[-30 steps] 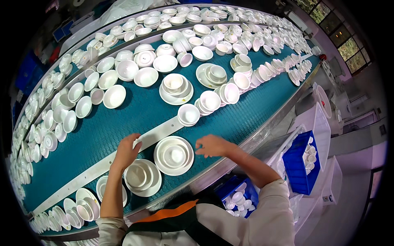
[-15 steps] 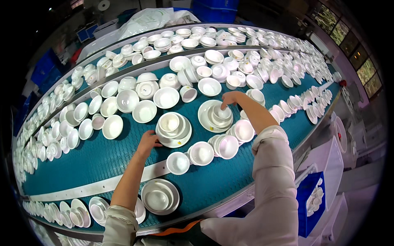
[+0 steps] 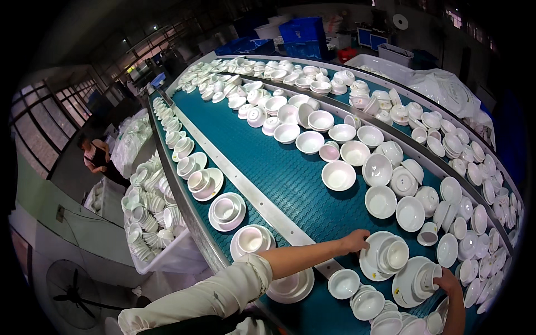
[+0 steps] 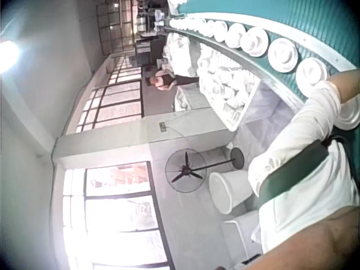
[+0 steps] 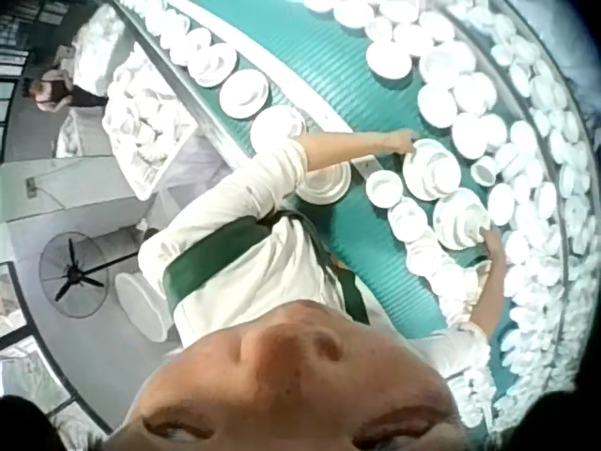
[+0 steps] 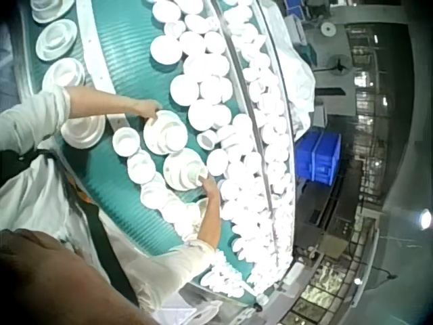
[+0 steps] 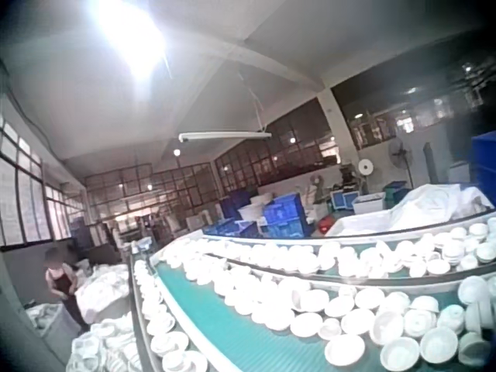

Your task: The person organizes clean ceramic bowls and plates on a conveyor belt, then collects stacks of small dishes and places them onto the belt for further processing.

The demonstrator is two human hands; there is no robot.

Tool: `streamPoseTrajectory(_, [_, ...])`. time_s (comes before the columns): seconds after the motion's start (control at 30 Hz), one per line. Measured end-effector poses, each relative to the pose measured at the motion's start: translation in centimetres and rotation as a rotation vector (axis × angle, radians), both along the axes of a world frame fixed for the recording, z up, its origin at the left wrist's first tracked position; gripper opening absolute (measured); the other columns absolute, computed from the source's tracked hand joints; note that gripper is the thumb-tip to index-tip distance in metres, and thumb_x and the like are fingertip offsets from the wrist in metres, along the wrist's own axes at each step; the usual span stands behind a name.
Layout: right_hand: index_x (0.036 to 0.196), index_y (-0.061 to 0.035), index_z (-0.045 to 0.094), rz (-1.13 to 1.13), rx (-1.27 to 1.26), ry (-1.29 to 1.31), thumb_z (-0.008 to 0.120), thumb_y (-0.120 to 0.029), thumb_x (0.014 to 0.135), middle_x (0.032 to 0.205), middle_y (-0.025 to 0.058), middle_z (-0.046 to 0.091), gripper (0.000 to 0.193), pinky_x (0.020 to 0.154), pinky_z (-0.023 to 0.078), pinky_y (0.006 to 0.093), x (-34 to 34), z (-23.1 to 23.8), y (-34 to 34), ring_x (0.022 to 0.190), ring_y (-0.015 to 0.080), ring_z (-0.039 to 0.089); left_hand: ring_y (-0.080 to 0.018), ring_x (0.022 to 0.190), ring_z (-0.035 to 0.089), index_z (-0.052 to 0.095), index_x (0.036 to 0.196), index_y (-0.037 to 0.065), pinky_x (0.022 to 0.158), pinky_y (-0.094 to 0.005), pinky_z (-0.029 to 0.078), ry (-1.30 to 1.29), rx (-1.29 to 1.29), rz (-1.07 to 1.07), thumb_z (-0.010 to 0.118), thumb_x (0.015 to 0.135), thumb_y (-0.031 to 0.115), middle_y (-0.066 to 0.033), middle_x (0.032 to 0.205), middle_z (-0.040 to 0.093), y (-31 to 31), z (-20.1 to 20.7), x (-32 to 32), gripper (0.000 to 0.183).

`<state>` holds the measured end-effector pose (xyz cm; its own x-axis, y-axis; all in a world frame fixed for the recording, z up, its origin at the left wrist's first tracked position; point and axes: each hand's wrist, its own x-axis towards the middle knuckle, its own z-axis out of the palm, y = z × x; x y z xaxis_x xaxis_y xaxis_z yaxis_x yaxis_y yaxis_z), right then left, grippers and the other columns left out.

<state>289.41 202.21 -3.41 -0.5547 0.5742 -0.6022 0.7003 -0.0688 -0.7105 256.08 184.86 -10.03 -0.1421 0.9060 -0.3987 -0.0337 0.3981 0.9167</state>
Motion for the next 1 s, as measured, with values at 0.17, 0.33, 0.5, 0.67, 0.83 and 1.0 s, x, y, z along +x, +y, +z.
streamPoseTrajectory(0.17, [0.092, -0.0015, 0.056, 0.027, 0.163, 0.045, 0.065, -0.011, 0.065, 0.085, 0.0035, 0.058, 0.03, 0.069, 0.043, 0.0274, 0.4, -2.2, 0.5, 0.075, 0.0122, 0.052, -0.0217, 0.059, 0.056, 0.052, 0.088, 0.0, 0.048, -0.0322, 0.047, -0.004, 0.1, 0.036, 0.053, 0.064, 0.0, -0.0128, 0.077, 0.055, -0.6, 2.1, -1.5, 0.024])
streamPoseTrajectory(0.33, [0.095, -0.0013, 0.056, -0.116, 0.135, 0.252, 0.049, -0.01, 0.078, 0.085, 0.003, 0.057, 0.02, 0.068, 0.043, 0.0258, -2.0, 0.2, 0.2, 0.077, 0.0111, 0.051, -0.0181, 0.062, 0.057, 0.049, 0.092, -0.001, 0.053, -0.0286, 0.048, -0.077, 0.164, -0.003, 0.053, 0.072, 0.007, -0.0103, 0.076, 0.055, -3.0, 5.6, -4.9, 0.022])
streamPoseTrajectory(0.5, [0.102, -0.003, 0.052, -0.256, 0.211, 0.457, 0.044, -0.018, 0.084, 0.09, 0.003, 0.057, 0.025, 0.069, 0.044, 0.024, -1.5, 7.3, -0.9, 0.081, 0.0113, 0.055, -0.016, 0.068, 0.055, 0.05, 0.092, 0.0, 0.059, -0.0273, 0.046, -0.031, 0.166, -0.01, 0.054, 0.074, 0.009, -0.0092, 0.077, 0.056, -5.6, 10.3, -6.9, 0.021])
streamPoseTrajectory(0.67, [0.123, -0.0014, 0.037, -0.362, 0.269, 0.397, 0.049, -0.013, 0.082, 0.115, 0.0085, 0.048, 0.044, 0.082, 0.042, 0.026, 2.4, 15.9, -6.8, 0.1, 0.0152, 0.05, -0.0152, 0.068, 0.056, 0.05, 0.095, -0.003, 0.065, -0.0265, 0.046, -0.102, 0.168, 0.05, 0.054, 0.077, 0.012, -0.0085, 0.079, 0.058, -10.9, 14.4, -7.3, 0.023])
streamPoseTrajectory(0.83, [0.104, -0.0015, 0.05, -0.261, 0.164, 0.155, 0.054, -0.01, 0.077, 0.093, 0.0026, 0.056, 0.028, 0.073, 0.043, 0.0221, -0.5, 21.8, -17.9, 0.081, 0.0071, 0.052, -0.013, 0.068, 0.058, 0.049, 0.095, -0.001, 0.064, -0.0252, 0.046, -0.053, -0.041, 0.031, 0.05, 0.08, 0.009, -0.0083, 0.079, 0.06, -18.0, 15.7, -6.5, 0.018])
streamPoseTrajectory(1.0, [0.093, -0.0028, 0.054, -0.136, 0.033, -0.035, 0.058, -0.015, 0.072, 0.086, 0.0016, 0.056, 0.024, 0.071, 0.041, 0.0215, 4.7, 17.2, -26.1, 0.078, 0.0067, 0.05, -0.0106, 0.069, 0.056, 0.05, 0.098, 0.001, 0.064, -0.0238, 0.044, -0.172, -0.122, -0.079, 0.051, 0.081, 0.007, -0.0063, 0.078, 0.059, -22.0, 14.3, -1.8, 0.018])
